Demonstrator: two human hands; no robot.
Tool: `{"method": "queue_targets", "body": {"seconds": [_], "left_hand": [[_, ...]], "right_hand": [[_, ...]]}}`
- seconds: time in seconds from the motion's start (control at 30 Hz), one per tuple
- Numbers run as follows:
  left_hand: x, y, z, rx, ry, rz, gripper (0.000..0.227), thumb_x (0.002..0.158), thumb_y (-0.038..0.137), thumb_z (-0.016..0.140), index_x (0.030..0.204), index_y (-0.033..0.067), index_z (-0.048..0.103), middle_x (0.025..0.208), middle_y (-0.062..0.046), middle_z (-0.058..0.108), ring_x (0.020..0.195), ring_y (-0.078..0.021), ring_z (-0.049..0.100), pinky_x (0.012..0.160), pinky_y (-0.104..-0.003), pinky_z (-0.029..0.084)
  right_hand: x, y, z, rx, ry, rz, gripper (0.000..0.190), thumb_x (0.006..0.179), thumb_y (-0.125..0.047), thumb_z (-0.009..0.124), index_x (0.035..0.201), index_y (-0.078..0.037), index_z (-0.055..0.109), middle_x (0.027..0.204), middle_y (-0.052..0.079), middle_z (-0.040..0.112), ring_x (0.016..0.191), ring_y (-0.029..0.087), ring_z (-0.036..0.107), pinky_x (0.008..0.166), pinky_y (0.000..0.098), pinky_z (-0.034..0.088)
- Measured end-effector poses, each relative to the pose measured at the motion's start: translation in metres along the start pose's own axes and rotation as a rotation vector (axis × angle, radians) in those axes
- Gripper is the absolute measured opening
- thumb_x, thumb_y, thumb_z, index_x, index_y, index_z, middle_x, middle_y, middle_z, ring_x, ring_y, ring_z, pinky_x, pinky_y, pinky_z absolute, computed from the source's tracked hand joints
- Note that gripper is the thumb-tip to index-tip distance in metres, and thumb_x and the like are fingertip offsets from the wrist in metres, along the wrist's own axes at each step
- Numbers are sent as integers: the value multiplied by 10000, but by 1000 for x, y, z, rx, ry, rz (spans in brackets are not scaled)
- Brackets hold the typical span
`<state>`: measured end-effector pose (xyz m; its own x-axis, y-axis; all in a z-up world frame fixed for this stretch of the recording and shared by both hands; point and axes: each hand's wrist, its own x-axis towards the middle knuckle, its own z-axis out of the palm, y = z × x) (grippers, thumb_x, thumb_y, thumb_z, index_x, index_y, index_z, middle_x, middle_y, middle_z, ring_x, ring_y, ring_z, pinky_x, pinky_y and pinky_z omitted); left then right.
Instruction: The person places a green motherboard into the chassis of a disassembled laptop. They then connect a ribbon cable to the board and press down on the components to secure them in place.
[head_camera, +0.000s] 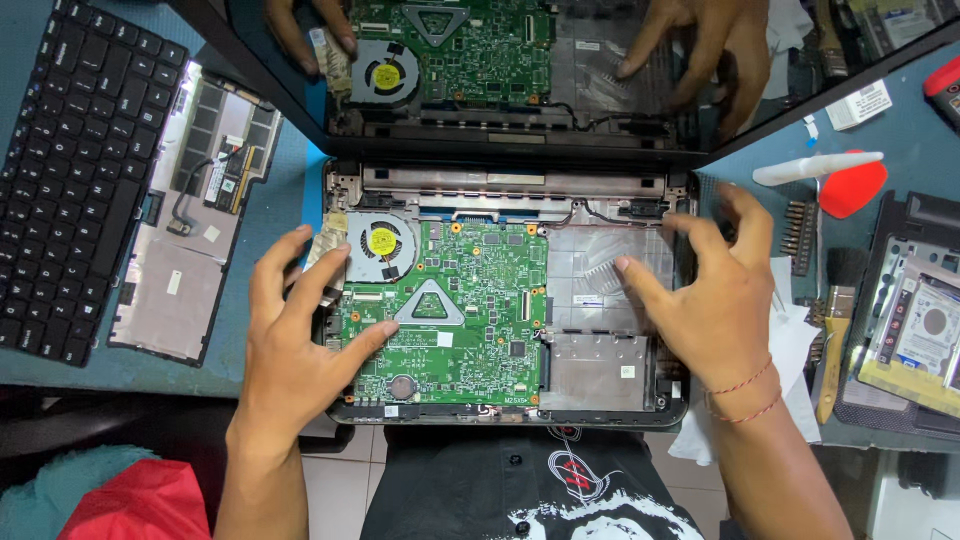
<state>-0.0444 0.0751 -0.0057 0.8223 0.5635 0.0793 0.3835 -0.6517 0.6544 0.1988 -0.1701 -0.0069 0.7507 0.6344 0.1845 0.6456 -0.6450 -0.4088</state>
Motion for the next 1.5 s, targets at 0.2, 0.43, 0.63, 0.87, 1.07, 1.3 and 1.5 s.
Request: {"method": "queue_targets", "body": {"seconds": [0.2, 0.43, 0.63, 0.87, 1.07, 1.3, 1.5], "left_hand": [[-5, -12, 6, 16, -30, 19, 723, 732, 355, 772, 1329, 71, 479, 1417, -159, 377, 1286, -366, 384, 1044, -516, 368], [-5, -11, 6, -18, -48, -36, 739, 723, 365, 775, 1341, 92, 474, 1431, -154, 352, 1304, -359, 348, 1057, -523, 335], [-9, -16, 12, -85, 26, -14, 799, 722, 375, 785, 1380, 96, 426, 1433, -129, 389, 1287, -324, 371, 1069, -479, 339], [-11, -15, 10, -162, 35, -15, 791, 738, 299, 790, 1400, 126, 393, 1434, -127, 393, 1312, -309, 361, 1086, -465, 335], [-11, -21, 8, -184, 28, 35, 734, 776, 286, 743, 1396, 121, 385, 1433, -132, 394, 1316, -301, 361, 1098, -447, 320], [-14, -21, 2, -278, -66, 84, 669, 884, 339, 607, 1442, 122, 309, 1488, -133, 324, 1381, -289, 264, 1153, -466, 239], [-13, -25, -3, -354, -118, 61, 681, 920, 446, 502, 1460, 109, 261, 1495, -136, 297, 1399, -261, 235, 1168, -445, 218]], "right_hand": [[-4, -42, -2, 93, -127, -260, 476, 727, -368, 790, 1042, -38, 653, 1287, 279, 445, 1207, 426, 456, 1024, 522, 401], [-6, -42, 15, 160, -312, -409, 621, 724, -368, 789, 1267, -159, 573, 1421, 300, 330, 1335, 478, 330, 1100, 561, 317], [-12, -41, 18, 127, -314, -427, 576, 741, -377, 763, 1251, -172, 590, 1429, 321, 317, 1343, 543, 292, 1111, 599, 291], [-17, -43, 20, 103, -320, -420, 594, 749, -335, 756, 1284, -154, 570, 1436, 323, 309, 1356, 542, 273, 1097, 615, 296], [-18, -44, 20, 114, -292, -461, 595, 753, -297, 760, 1281, -98, 571, 1391, 345, 326, 1320, 504, 345, 1078, 568, 339], [-19, -42, 22, 119, -289, -456, 604, 745, -305, 771, 1284, -117, 573, 1397, 346, 334, 1318, 503, 347, 1078, 563, 341], [-18, -42, 21, 102, -303, -449, 601, 760, -323, 754, 1294, -122, 568, 1387, 332, 334, 1308, 499, 350, 1063, 580, 347]]}}
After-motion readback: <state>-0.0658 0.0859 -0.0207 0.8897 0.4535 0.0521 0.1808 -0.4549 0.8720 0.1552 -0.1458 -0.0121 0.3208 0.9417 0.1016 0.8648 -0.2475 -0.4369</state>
